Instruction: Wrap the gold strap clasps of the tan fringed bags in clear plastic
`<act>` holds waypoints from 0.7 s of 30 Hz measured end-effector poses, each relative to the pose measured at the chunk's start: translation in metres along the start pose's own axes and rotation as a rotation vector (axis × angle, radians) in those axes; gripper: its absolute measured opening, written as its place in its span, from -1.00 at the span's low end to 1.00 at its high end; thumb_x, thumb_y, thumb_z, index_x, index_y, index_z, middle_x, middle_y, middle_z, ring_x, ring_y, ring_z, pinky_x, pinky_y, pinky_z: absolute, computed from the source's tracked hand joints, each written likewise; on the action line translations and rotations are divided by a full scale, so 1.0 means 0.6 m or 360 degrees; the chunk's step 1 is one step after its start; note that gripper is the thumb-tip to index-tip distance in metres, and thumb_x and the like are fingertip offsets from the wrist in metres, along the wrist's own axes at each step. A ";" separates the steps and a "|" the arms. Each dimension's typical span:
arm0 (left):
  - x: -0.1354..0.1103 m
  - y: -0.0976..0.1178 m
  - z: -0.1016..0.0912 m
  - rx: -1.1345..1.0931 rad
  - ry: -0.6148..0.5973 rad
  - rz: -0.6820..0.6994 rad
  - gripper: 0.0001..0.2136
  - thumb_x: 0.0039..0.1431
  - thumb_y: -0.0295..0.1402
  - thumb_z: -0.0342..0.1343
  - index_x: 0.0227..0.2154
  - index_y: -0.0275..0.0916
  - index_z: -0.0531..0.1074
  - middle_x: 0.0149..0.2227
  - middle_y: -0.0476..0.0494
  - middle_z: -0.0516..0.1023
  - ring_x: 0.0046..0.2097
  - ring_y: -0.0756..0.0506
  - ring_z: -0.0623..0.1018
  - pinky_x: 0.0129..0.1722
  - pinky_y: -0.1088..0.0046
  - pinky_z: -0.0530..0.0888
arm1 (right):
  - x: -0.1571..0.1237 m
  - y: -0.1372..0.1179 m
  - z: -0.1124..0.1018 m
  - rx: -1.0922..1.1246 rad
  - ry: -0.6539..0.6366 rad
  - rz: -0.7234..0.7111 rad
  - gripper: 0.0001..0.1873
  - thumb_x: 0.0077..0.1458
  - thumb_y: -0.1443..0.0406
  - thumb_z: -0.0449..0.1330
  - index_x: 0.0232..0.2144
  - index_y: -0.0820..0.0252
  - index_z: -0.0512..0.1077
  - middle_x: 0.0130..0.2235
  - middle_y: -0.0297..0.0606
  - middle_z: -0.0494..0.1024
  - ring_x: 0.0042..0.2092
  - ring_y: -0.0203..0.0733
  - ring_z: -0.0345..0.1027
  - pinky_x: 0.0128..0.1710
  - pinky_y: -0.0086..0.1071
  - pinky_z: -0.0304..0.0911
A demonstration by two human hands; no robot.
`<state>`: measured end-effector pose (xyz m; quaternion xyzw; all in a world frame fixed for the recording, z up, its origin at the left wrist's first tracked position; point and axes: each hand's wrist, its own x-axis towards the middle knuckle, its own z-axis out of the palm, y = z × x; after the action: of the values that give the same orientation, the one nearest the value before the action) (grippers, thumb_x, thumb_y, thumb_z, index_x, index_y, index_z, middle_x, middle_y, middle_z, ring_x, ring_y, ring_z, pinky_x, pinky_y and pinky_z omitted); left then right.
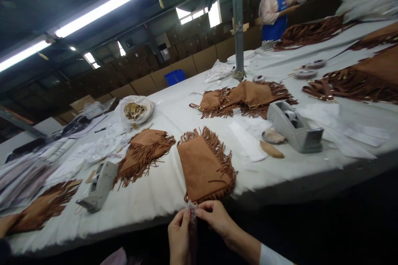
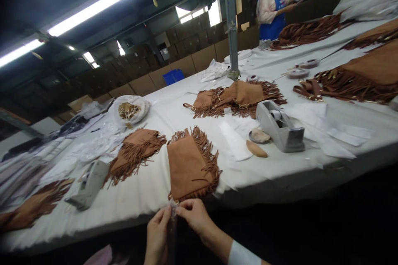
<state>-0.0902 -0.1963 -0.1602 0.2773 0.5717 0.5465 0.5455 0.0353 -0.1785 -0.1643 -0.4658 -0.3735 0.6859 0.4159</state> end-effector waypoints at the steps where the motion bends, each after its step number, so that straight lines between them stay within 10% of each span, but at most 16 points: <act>1: 0.004 -0.004 -0.004 0.0015 0.0068 0.0014 -0.63 -0.26 -0.14 0.39 -0.44 -0.35 0.60 -0.43 -0.18 0.63 -0.35 -0.09 0.56 -0.30 0.48 0.46 | 0.001 0.002 0.000 -0.0001 0.0008 0.0005 -0.63 -0.19 0.08 0.33 -0.47 0.32 0.53 -0.58 -0.38 0.40 -0.58 -0.44 0.05 -0.63 -0.51 -0.08; 9: -0.006 0.001 -0.018 0.0812 0.0073 0.0408 -0.60 -0.05 0.01 0.19 -0.38 -0.27 0.59 -0.42 -0.13 0.62 -0.34 -0.14 0.54 -0.34 0.48 0.44 | 0.019 0.014 0.010 0.0096 -0.0153 -0.0021 -0.54 -0.15 -0.02 0.30 -0.58 0.32 0.46 -0.63 -0.41 0.32 -0.62 -0.46 0.03 -0.64 -0.51 -0.10; 17: -0.002 -0.023 -0.036 0.0444 -0.0101 0.0001 -0.55 -0.08 0.08 0.19 -0.53 -0.31 0.49 -0.69 0.07 0.35 -0.66 0.07 0.30 -0.68 0.61 0.26 | 0.031 0.021 0.017 0.0114 -0.0156 -0.0045 -0.52 -0.16 -0.04 0.29 -0.63 0.32 0.44 -0.69 -0.43 0.28 -0.65 -0.47 -0.02 -0.65 -0.49 -0.15; 21: 0.007 -0.033 -0.040 0.0090 0.0195 -0.0029 -0.61 -0.25 -0.09 0.37 -0.42 -0.32 0.56 -0.52 -0.07 0.56 -0.49 -0.01 0.50 -0.50 0.58 0.43 | 0.034 0.027 0.013 0.0129 -0.0117 -0.0002 -0.43 -0.09 -0.12 0.20 -0.57 0.34 0.47 -0.67 -0.41 0.29 -0.65 -0.45 0.02 -0.65 -0.49 -0.08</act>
<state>-0.1078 -0.2050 -0.1845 0.2533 0.6218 0.5410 0.5064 0.0200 -0.1668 -0.1832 -0.4228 -0.3608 0.7169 0.4209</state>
